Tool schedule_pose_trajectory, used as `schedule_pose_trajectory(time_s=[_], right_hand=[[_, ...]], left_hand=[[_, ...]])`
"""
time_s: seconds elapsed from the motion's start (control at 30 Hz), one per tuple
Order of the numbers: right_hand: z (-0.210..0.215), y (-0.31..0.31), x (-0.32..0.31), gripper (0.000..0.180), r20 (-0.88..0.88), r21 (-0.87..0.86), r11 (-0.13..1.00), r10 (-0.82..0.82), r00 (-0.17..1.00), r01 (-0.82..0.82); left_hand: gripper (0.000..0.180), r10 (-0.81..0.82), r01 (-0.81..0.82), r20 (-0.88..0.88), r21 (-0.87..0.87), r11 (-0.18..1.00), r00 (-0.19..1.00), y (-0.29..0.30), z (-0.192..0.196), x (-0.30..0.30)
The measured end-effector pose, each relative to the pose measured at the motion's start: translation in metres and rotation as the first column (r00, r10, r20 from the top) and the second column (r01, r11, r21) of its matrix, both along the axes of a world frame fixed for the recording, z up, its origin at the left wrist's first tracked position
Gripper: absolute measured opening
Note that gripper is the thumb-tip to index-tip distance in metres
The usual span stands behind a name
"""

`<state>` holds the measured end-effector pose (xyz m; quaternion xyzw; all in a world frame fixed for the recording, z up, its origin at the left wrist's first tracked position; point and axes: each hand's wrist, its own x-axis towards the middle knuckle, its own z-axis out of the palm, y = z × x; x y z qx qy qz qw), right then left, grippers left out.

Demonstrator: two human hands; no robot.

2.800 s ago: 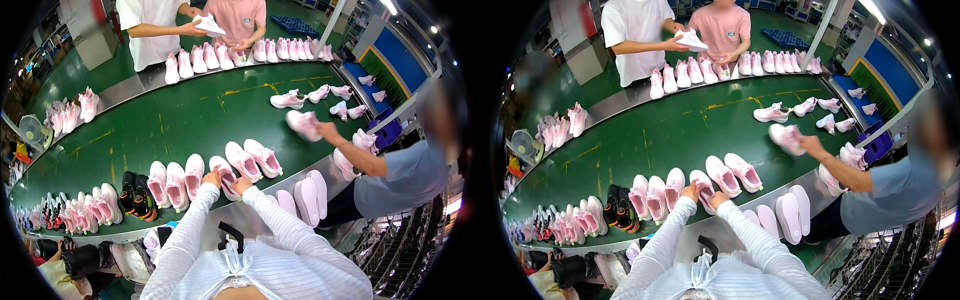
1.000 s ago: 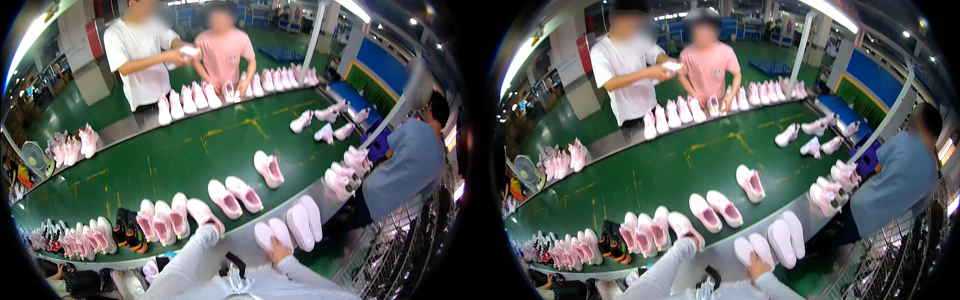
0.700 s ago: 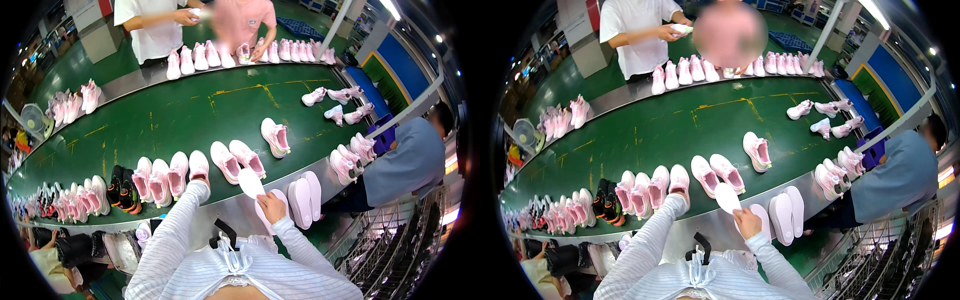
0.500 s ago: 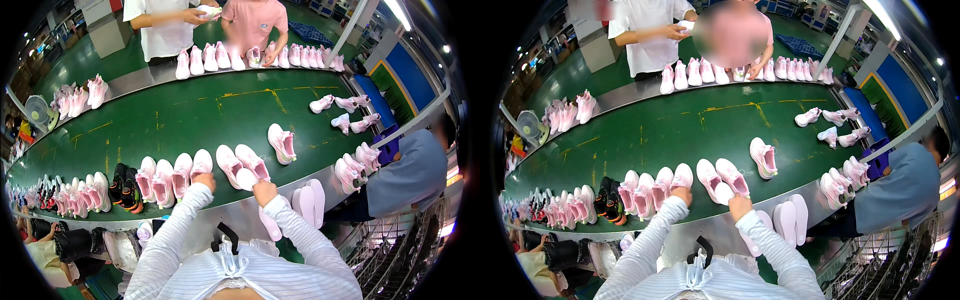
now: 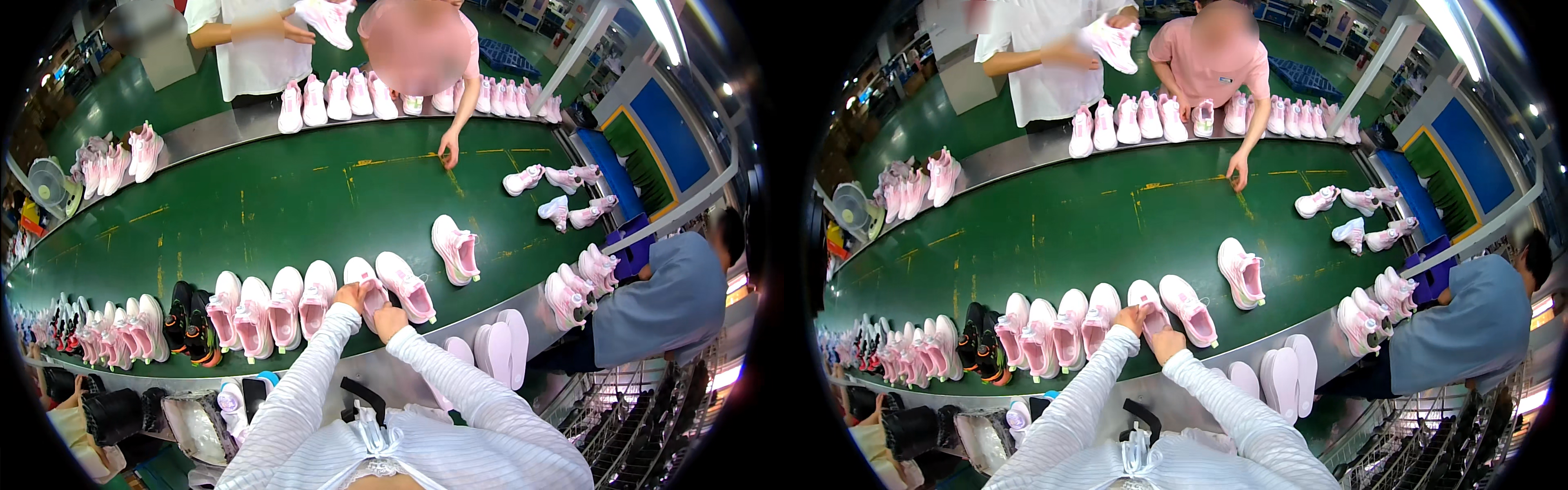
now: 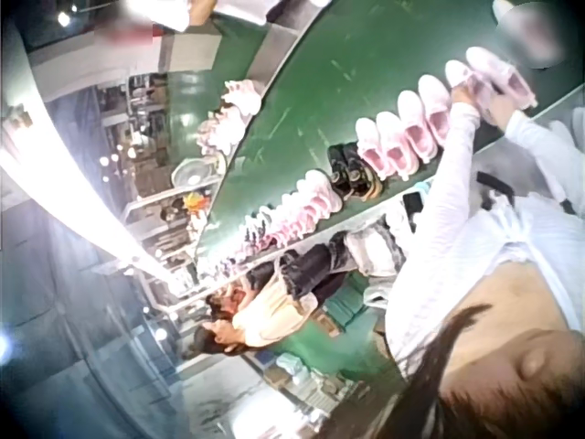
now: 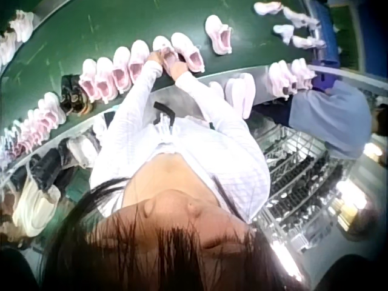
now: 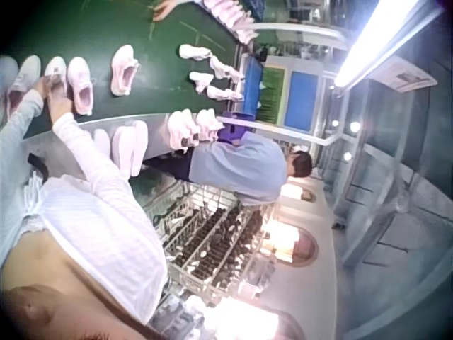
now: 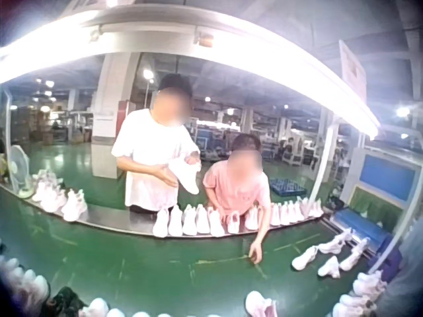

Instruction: The person inserts insoles into various shoes on a factory assembly line. They handle multiple shoe styles, pick up insoles, place them inside the shoes, and arrange the shoes on the conveyor belt.

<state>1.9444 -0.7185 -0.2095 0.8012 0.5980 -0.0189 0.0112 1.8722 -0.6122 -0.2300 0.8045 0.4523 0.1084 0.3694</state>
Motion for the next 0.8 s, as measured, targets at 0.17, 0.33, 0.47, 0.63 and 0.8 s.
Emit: schedule_pose_trajectory(time_s=[0.17, 0.33, 0.47, 0.63, 0.8], right_hand=[[-0.006, 0.026, -0.024, 0.023, -0.263, -0.034, 0.986, -0.165, 0.951, 0.162], [-0.041, 0.045, -0.004, 0.025, -0.429, -0.057, 0.972, -0.228, 0.874, 0.226], [-0.039, 0.067, -0.007, 0.032, -0.506, -0.215, 0.977, -0.126, 0.853, 0.017], [-0.023, 0.074, -0.01, 0.038, -0.551, -0.306, 0.951, -0.146, 0.822, -0.036], [-0.081, 0.049, -0.021, 0.032, -0.422, -0.148, 0.989, -0.078, 0.903, 0.017]], left_hand=[[0.034, -0.204, 0.222, -0.146, 0.121, 0.968, 0.968, 0.017, -0.029, -0.029], [0.034, -0.175, 0.114, 0.259, 0.234, 0.965, 0.95, -0.006, -0.051, -0.025], [0.037, -0.098, 0.069, 0.279, 0.112, 0.991, 0.955, -0.006, -0.033, -0.038], [0.038, -0.07, 0.029, 0.224, 0.183, 0.983, 0.972, 0.0, -0.053, -0.046], [0.041, -0.028, 0.015, 0.34, 0.041, 0.999, 0.94, -0.007, -0.049, -0.034]])
